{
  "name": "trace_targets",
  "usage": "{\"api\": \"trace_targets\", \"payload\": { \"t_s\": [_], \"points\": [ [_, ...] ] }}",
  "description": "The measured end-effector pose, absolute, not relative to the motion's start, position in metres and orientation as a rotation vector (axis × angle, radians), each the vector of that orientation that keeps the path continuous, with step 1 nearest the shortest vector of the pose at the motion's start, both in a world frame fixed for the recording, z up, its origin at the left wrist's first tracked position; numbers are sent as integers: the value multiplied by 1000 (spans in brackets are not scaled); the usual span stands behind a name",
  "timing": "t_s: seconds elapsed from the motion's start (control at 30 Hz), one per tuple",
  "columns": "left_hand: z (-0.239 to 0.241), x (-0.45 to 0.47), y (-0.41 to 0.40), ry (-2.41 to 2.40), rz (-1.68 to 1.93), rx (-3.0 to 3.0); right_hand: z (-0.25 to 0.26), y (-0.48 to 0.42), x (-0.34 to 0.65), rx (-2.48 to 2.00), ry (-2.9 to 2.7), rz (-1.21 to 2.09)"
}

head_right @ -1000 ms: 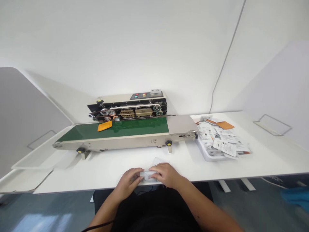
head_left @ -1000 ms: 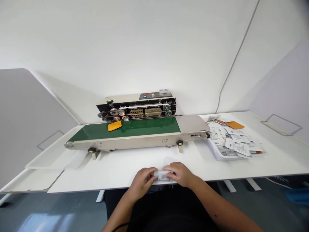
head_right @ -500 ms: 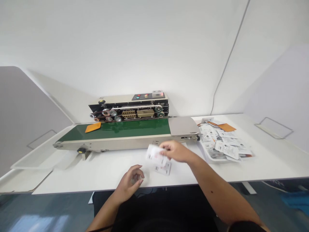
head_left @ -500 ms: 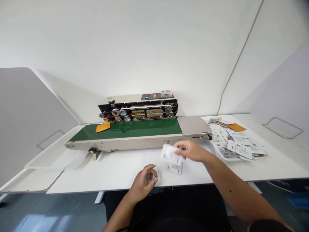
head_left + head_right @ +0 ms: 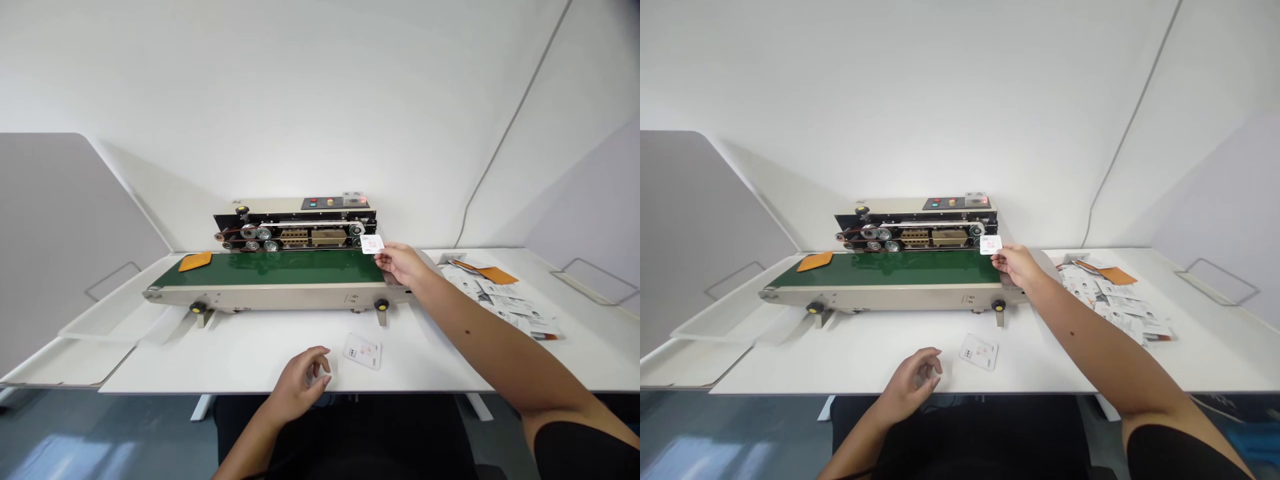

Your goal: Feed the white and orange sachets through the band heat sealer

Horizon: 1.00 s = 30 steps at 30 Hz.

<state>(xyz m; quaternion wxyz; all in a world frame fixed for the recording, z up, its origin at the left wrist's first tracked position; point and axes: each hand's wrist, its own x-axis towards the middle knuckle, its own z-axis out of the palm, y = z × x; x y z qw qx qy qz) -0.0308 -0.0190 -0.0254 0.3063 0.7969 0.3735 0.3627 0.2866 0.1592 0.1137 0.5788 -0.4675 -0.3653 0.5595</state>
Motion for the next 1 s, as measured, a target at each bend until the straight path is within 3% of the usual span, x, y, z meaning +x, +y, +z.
{"api": "trace_targets", "payload": {
  "t_s": [0.27,0.53,0.87,1.0],
  "points": [
    [-22,-31,-20,1005,916,2157,114,174,258,-1079,-843,1333],
    [-22,-33,-20,1004,931,2196,106,160,279,-1056,-770,1109],
    [-25,-39,-16,840,921,2143,123,178,266,-1226,-877,1246],
    [-25,-40,-18,818,935,2145,119,149,266,-1311,-1216,912]
  ]
}}
